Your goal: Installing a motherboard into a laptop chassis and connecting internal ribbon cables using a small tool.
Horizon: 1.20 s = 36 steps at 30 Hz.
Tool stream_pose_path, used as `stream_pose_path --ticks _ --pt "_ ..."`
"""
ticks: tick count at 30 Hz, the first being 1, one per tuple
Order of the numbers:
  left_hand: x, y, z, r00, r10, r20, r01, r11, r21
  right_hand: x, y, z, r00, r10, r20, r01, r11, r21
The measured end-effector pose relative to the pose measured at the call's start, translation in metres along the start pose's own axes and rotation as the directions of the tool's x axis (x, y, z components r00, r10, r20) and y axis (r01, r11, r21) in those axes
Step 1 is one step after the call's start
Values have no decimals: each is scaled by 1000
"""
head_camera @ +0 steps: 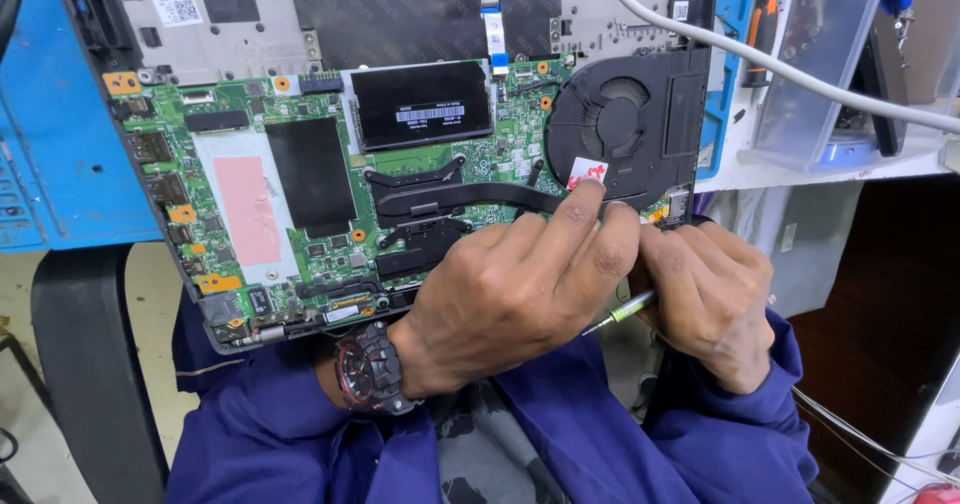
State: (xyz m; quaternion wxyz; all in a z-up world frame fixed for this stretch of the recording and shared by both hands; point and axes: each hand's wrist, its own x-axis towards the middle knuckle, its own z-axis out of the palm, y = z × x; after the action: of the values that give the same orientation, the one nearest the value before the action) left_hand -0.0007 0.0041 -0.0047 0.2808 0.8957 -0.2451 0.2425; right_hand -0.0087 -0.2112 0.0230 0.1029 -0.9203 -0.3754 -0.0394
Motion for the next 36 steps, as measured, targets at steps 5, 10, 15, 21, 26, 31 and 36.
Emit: stream_pose_path --ticks 5,10,15,21,26,31,36 --pt "0 0 0 1000 1 1 -1 1000 0 0 0 0 999 -47 -2 47 994 -99" --pt "-1 -1 0 1000 3 11 -3 1000 0 1 -1 1 998 -68 -8 66 987 -147" --pt "-1 -1 0 1000 3 12 -3 1000 -4 1 -2 -2 996 -84 8 84 982 -171" --pt "-1 -1 0 1000 -5 4 5 1000 -3 4 -5 -4 998 -54 -29 51 995 -91" --pt "0 -2 0 1000 3 10 -3 1000 6 5 -1 -3 994 -107 -3 106 983 -147" --pt "0 -2 0 1000 -15 6 15 1000 -4 10 0 -5 988 -148 42 153 974 -165" --pt "0 -3 1 1000 -21 -17 20 1000 -11 12 2 -6 983 -177 55 184 970 -157"
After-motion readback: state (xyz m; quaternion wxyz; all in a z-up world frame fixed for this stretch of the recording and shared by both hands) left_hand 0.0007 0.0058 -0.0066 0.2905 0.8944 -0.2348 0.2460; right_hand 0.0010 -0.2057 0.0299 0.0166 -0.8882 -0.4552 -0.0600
